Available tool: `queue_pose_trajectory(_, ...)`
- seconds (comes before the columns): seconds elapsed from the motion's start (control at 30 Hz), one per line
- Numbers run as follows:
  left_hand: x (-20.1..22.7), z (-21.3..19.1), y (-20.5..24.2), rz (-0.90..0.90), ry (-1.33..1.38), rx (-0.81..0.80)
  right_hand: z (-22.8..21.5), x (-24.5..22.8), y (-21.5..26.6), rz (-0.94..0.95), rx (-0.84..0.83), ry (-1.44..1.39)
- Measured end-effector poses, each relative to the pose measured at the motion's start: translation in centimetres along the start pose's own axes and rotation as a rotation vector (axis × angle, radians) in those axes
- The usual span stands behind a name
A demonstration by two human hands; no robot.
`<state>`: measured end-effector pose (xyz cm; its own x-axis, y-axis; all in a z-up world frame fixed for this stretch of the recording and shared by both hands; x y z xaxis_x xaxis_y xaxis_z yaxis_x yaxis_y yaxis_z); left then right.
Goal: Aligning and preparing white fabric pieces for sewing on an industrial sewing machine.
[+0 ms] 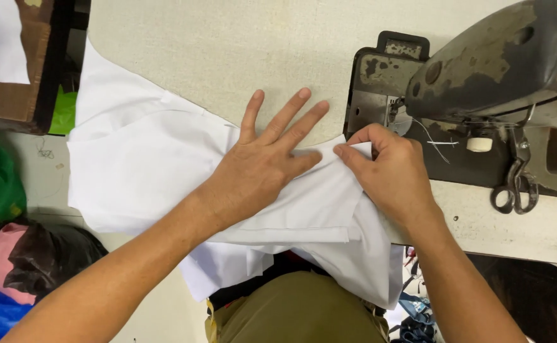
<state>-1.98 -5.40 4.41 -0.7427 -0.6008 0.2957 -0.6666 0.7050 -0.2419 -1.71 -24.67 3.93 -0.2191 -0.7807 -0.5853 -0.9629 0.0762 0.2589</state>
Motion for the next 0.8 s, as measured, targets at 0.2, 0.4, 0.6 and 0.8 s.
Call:
queue_pose_trajectory(0.2,0.3,0.1,0.0,0.024,-0.012,0.016,-0.5,1.3,0.2,0.068,-0.067,-0.275)
queue_pose_trajectory(0.4,0.5,0.0,0.0,0.081,-0.056,0.027,-0.6,2.2,-0.2,-0.118,0.057,-0.356)
queue_pose_trajectory(0.6,0.8,0.0,-0.2,0.221,-0.284,0.069,-0.3,2.4,-0.8,-0.113,0.142,-0.28)
queue_pose_trajectory(0.8,0.7,0.1,-1.3,0.329,-0.467,-0.085,-0.5,1.9,-0.8,-0.143,0.151,-0.224)
Point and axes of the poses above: each hand's wrist, its own y-axis away from the middle knuckle, its own z-axis out of the palm, x = y × z, the point moved 5 cm from there along -y, towards the middle knuckle, and after that the axes turned 7 degrees about -z, right-handed, at the moved point
